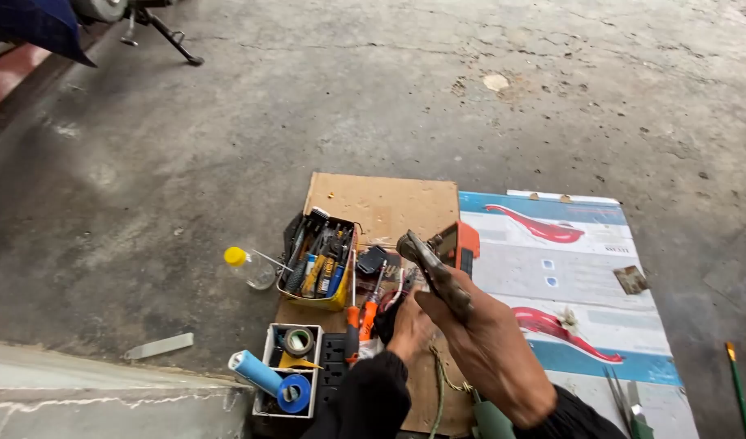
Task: Testing a motor with a multimeter and polishing its exterior housing with a cloth and cleaning solution.
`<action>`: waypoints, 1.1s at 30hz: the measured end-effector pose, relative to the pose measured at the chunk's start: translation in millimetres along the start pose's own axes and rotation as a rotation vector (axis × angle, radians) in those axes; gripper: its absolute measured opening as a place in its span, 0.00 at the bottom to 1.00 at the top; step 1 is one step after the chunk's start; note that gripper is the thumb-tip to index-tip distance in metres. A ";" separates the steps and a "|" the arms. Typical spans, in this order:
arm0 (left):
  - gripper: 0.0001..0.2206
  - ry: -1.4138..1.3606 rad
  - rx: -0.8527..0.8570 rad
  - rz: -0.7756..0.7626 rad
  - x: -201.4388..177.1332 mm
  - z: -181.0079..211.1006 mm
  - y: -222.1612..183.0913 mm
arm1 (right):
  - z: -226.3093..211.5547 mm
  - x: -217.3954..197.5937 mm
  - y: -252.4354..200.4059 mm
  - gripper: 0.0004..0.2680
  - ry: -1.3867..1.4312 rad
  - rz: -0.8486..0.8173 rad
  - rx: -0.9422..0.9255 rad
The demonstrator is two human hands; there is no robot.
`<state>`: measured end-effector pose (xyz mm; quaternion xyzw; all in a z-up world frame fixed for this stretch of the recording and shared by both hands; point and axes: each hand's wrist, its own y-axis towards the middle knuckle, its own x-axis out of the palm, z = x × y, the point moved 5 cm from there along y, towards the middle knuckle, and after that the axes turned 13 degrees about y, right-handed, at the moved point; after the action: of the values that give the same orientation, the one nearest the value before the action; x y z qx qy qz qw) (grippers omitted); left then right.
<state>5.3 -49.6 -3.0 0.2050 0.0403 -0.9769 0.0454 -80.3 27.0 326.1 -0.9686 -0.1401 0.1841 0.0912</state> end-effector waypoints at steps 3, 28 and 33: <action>0.37 -0.041 -0.059 -0.007 -19.9 9.0 -35.0 | 9.9 16.6 21.4 0.08 0.040 0.019 -0.126; 0.31 -0.005 -0.424 0.317 -183.9 55.9 -105.6 | 193.1 32.0 -99.1 0.30 -0.693 0.075 -0.052; 0.38 0.435 -0.251 0.365 -169.6 36.8 -103.6 | 219.1 49.4 -152.4 0.29 -0.719 -0.071 -0.223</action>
<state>134.4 61.9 105.4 0.4057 0.1318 -0.8733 0.2354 -156.1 213.3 143.9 -0.8408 -0.2156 0.4925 -0.0636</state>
